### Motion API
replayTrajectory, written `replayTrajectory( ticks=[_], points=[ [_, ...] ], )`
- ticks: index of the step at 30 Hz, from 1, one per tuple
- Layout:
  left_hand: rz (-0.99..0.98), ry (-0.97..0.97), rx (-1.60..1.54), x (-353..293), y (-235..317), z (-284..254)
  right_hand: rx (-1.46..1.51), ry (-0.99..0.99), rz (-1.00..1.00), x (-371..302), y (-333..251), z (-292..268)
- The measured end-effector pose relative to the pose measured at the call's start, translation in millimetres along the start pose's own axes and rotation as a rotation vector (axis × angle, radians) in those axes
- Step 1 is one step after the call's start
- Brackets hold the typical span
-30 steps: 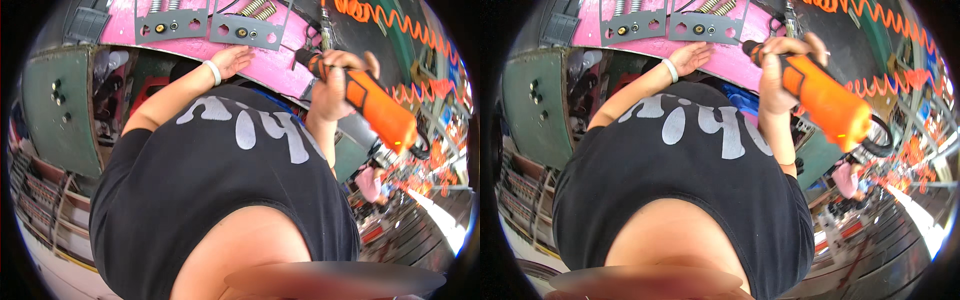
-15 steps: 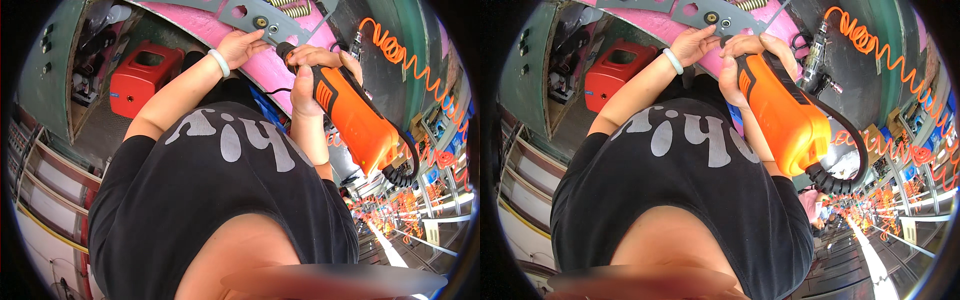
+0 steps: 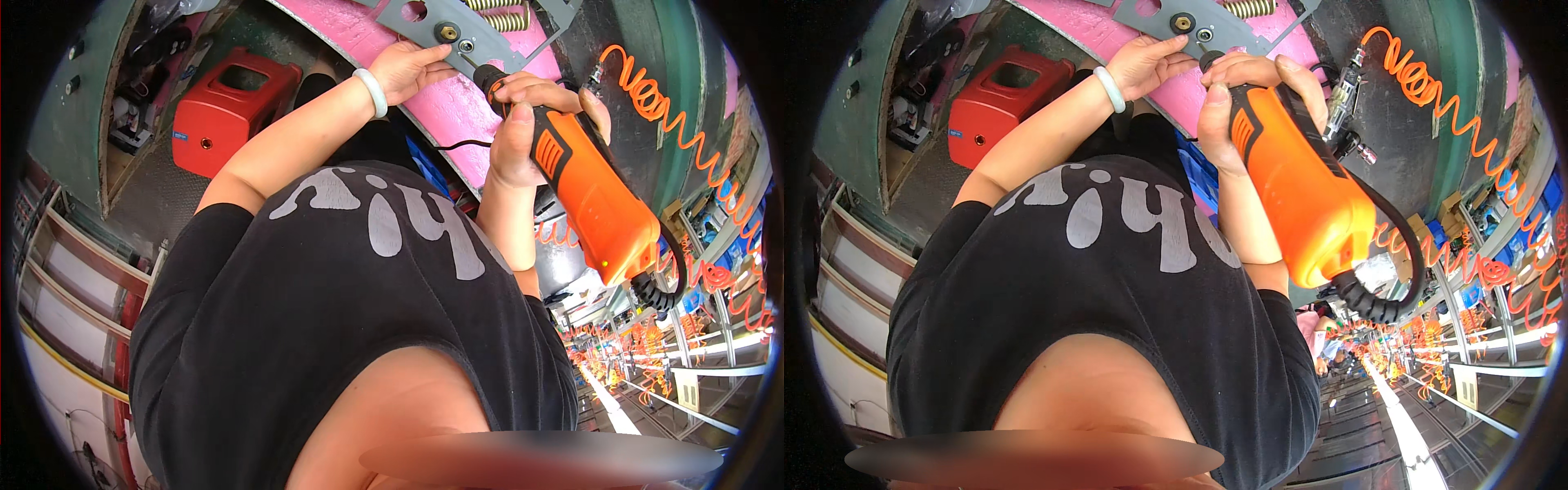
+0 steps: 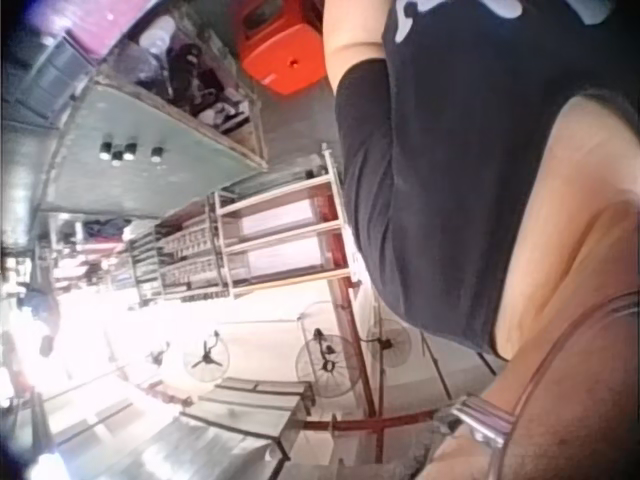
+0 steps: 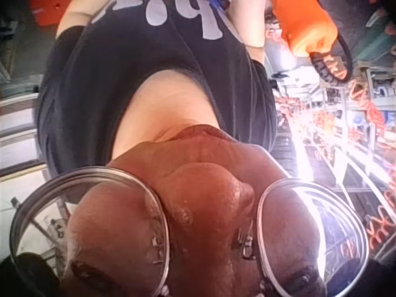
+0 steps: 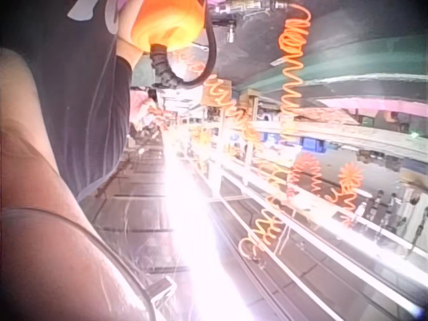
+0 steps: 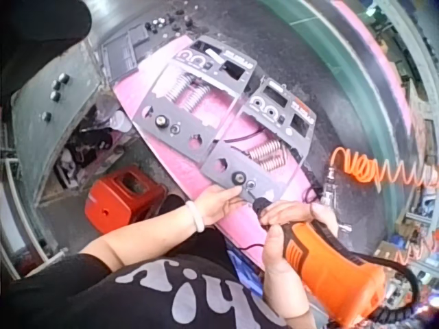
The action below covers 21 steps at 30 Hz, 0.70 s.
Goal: The person assembles electronic components by mounting capacitors, springs, and wires onto a metal chassis and securing them with screws using a power screwdriver.
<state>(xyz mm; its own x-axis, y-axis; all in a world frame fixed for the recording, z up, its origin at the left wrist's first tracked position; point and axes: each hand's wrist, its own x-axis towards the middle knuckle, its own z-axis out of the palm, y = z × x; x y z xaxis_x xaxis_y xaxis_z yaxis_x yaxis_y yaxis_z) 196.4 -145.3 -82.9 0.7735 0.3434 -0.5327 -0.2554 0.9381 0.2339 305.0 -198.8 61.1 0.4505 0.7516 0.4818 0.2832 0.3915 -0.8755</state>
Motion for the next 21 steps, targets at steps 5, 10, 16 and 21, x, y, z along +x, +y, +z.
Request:
replayTrajectory(
  ticks=[5,10,16,21],
  points=[
    [0.007,-0.017,-0.007,0.9,-0.6,0.8,-0.009,-0.191,-0.134,-0.3,0.7,4.0],
    [0.031,-0.028,0.006,4.5,-5.9,-6.7,-0.124,-0.406,-0.162,-3.9,-6.7,9.1],
    [-0.001,-0.018,0.012,1.9,-2.0,2.8,-0.11,-0.239,-0.064,-4.7,-0.5,5.6],
    [0.009,0.004,0.022,-0.3,-0.6,3.2,0.025,-0.05,-0.003,6.6,3.8,5.9]
  ],
)
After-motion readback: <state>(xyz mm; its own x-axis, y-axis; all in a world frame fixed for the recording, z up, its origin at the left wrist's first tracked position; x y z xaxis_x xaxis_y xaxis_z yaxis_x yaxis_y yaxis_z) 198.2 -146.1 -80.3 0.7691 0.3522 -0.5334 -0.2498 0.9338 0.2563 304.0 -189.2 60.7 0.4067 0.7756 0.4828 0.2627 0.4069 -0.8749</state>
